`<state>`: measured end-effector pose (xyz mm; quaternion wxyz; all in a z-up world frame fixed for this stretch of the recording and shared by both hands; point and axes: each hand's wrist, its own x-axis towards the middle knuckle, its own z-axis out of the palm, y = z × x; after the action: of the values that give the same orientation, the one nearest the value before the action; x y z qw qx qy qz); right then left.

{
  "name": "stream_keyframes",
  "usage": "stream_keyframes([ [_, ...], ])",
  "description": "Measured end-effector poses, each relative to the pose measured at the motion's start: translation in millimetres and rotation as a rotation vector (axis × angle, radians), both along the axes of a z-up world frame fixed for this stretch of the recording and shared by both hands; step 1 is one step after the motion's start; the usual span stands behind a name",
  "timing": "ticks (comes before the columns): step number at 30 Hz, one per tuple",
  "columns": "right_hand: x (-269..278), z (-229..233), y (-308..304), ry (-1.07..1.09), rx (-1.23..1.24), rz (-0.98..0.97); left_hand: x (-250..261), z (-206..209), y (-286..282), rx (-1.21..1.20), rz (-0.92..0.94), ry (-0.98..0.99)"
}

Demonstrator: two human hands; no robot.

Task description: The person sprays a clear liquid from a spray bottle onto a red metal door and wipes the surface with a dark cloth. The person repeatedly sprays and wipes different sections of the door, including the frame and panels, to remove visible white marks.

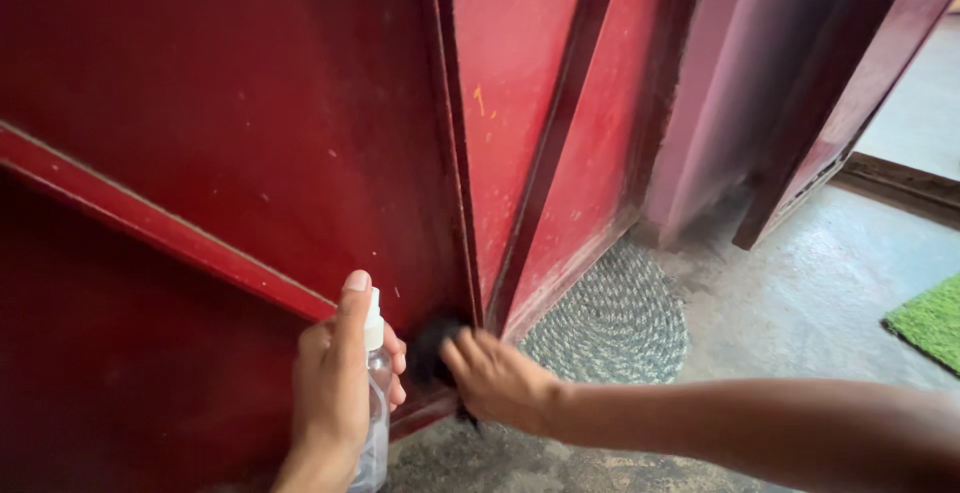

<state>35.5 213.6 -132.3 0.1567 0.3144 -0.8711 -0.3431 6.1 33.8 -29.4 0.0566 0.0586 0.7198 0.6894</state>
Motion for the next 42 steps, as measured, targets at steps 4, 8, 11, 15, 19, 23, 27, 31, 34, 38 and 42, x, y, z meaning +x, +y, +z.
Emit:
stream_keyframes([
  [4,-10.3,-61.2,9.9,-0.146,-0.082,0.143,-7.1,-10.8,-9.5,0.01,0.012,-0.062],
  [8,-20.1,-39.5,16.7,-0.332,-0.482,0.177,-4.7,-28.9,-30.6,0.04,0.052,-0.109],
  [11,-23.4,21.6,15.5,-0.211,-0.697,0.458,-3.9,-43.8,-38.7,0.007,0.054,-0.098],
  [15,-42.8,78.9,-24.6,0.0,-0.985,0.554,-9.6,-56.9,-47.2,0.014,0.125,-0.162],
  [19,-60.9,64.3,-45.1,0.168,-0.825,0.652,-3.7,-60.6,-58.1,-0.032,0.205,-0.085],
  [23,-68.7,30.7,-25.1,0.098,-0.726,0.658,3.1,-47.0,-91.1,-0.103,0.292,-0.057],
  [27,-48.7,40.9,-15.6,-0.043,-0.657,0.581,10.7,-20.7,-122.3,-0.108,0.356,-0.018],
  [31,-24.3,118.5,-48.3,-0.383,-0.885,0.535,12.4,13.1,-152.1,-0.055,0.465,0.004],
  [34,-25.9,204.0,-89.2,-0.438,-1.055,0.558,8.5,33.0,-175.7,0.019,0.544,0.039],
  [38,-64.4,309.5,-167.5,0.554,-0.51,0.78,1.1,53.1,-196.2,0.261,0.576,0.12],
  [42,-106.8,322.3,-257.5,0.671,-0.489,0.756,-3.8,52.5,-222.5,0.406,0.574,0.052],
])
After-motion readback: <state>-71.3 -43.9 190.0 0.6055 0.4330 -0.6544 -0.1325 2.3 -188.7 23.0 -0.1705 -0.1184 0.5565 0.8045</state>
